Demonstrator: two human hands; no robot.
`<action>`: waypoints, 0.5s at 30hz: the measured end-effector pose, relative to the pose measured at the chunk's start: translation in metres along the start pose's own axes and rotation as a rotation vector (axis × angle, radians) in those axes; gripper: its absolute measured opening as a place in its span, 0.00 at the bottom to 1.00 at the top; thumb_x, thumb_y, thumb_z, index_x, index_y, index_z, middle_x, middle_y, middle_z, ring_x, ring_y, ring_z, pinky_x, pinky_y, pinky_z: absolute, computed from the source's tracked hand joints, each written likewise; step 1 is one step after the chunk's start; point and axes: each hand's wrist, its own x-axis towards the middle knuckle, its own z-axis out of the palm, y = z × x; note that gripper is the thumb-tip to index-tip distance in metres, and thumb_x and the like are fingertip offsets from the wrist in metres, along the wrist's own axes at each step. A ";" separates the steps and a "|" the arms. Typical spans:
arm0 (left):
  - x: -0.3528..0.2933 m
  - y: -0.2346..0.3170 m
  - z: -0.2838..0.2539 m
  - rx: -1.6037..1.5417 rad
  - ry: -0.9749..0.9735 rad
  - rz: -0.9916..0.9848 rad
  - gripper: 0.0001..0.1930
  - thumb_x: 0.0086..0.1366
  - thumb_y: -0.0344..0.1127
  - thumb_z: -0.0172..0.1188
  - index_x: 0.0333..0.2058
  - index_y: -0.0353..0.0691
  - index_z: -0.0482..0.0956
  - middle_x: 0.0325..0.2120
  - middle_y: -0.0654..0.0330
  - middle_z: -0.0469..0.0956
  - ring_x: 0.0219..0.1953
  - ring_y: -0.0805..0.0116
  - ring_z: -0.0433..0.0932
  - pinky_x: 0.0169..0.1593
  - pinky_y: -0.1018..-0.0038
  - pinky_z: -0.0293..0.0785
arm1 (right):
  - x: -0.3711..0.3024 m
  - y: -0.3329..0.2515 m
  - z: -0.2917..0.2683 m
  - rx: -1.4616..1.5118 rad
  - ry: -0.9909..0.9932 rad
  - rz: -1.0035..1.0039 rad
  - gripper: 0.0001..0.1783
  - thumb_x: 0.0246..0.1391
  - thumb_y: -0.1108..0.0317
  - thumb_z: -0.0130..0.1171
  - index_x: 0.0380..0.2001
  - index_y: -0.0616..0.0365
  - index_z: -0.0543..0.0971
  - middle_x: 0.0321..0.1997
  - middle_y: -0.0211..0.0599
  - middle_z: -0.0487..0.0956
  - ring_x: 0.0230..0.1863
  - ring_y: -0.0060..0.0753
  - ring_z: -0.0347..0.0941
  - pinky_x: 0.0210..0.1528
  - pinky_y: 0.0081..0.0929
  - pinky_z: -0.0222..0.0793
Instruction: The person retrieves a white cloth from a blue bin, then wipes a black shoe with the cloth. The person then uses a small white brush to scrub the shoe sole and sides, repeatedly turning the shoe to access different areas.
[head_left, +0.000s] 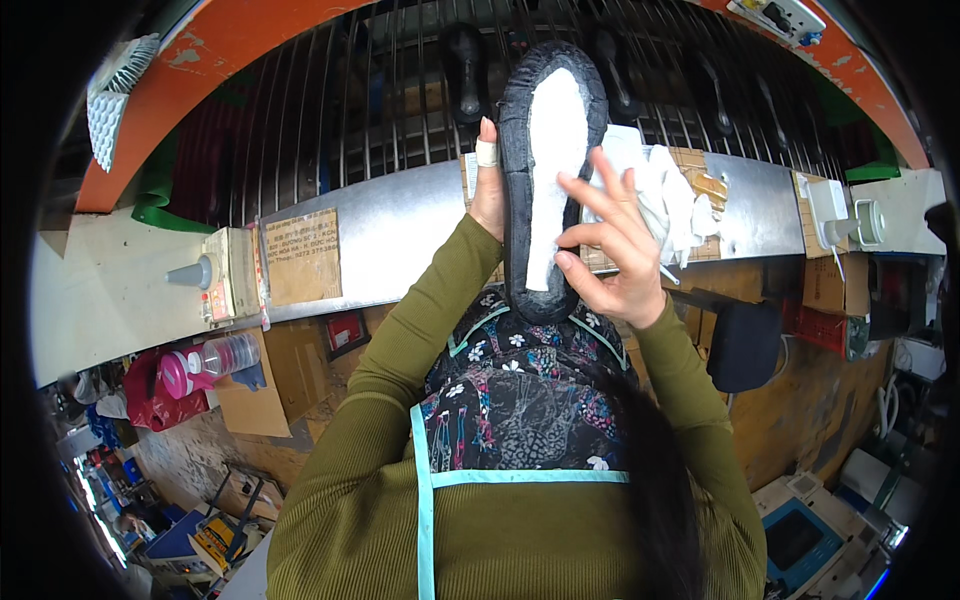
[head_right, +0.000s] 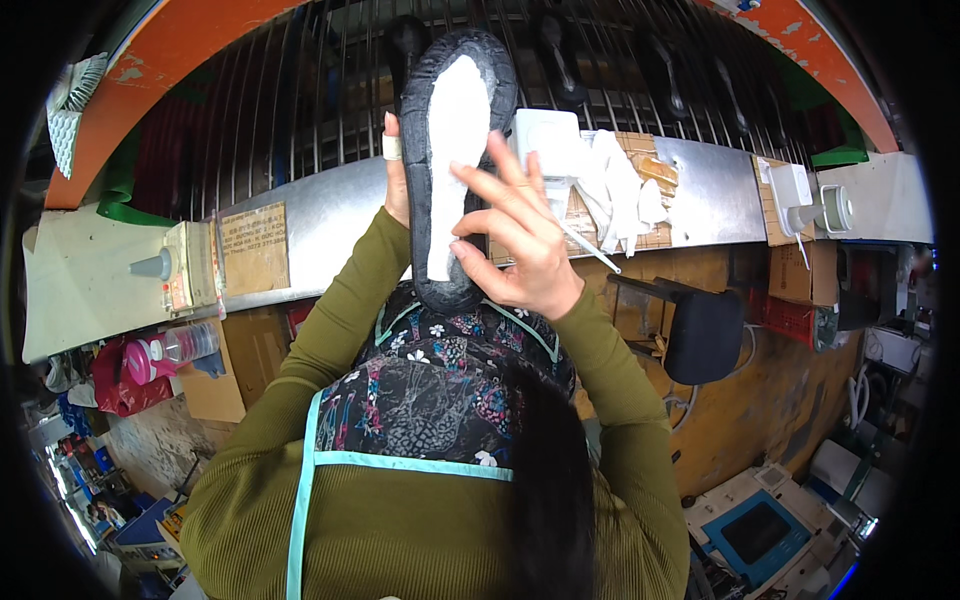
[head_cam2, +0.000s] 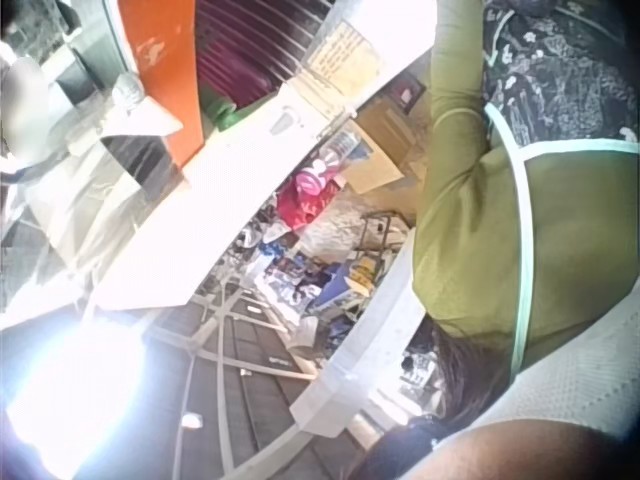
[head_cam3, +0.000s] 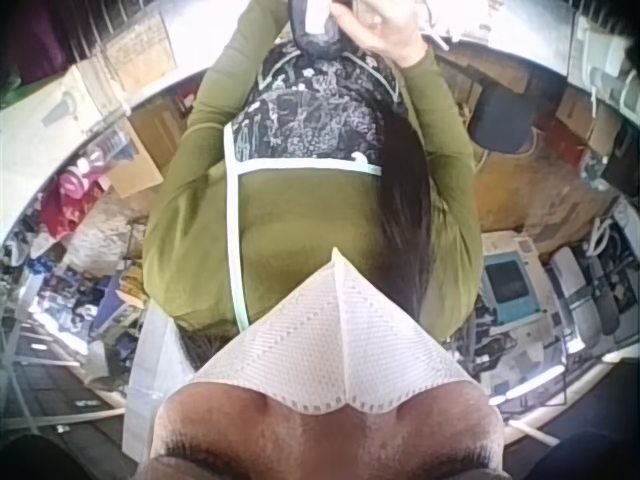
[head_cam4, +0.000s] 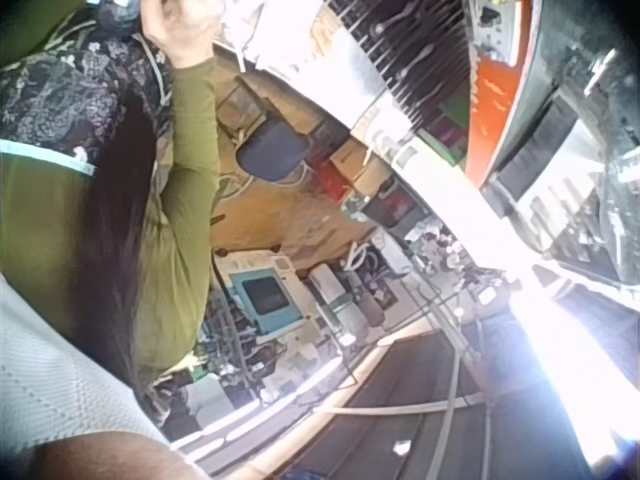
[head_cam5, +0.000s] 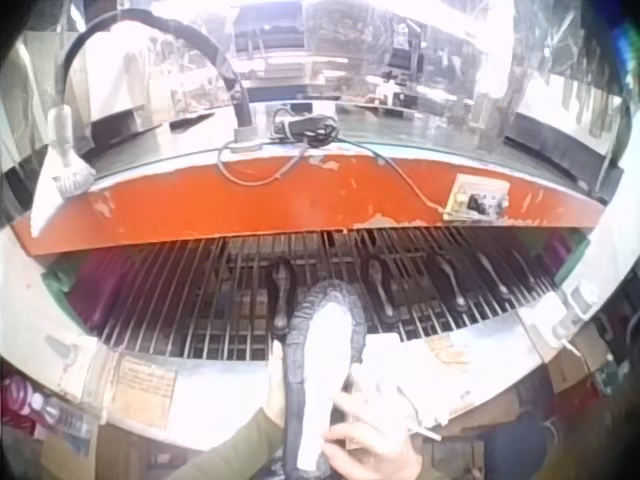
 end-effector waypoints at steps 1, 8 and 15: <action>0.000 0.000 -0.002 -0.021 0.002 0.005 0.50 0.53 0.79 0.32 0.60 0.39 0.59 0.52 0.49 0.68 0.52 0.58 0.71 0.55 0.64 0.71 | 0.001 -0.008 0.000 -0.079 0.037 0.035 0.02 0.41 0.74 0.62 0.21 0.56 0.79 0.58 0.47 0.69 0.68 0.58 0.46 0.67 0.56 0.31; -0.003 0.001 -0.007 -0.022 0.040 0.061 0.48 0.55 0.77 0.34 0.57 0.38 0.63 0.49 0.51 0.72 0.46 0.63 0.77 0.47 0.71 0.77 | -0.015 -0.028 0.013 -0.234 -0.019 0.259 0.07 0.44 0.68 0.65 0.21 0.55 0.76 0.69 0.49 0.52 0.71 0.63 0.27 0.65 0.62 0.27; -0.016 0.005 -0.005 -0.066 0.011 0.029 0.48 0.55 0.77 0.33 0.60 0.41 0.58 0.54 0.51 0.67 0.53 0.61 0.71 0.54 0.67 0.71 | 0.001 -0.025 -0.012 -0.092 -0.171 0.203 0.06 0.47 0.69 0.62 0.24 0.55 0.74 0.71 0.48 0.46 0.70 0.62 0.20 0.64 0.64 0.23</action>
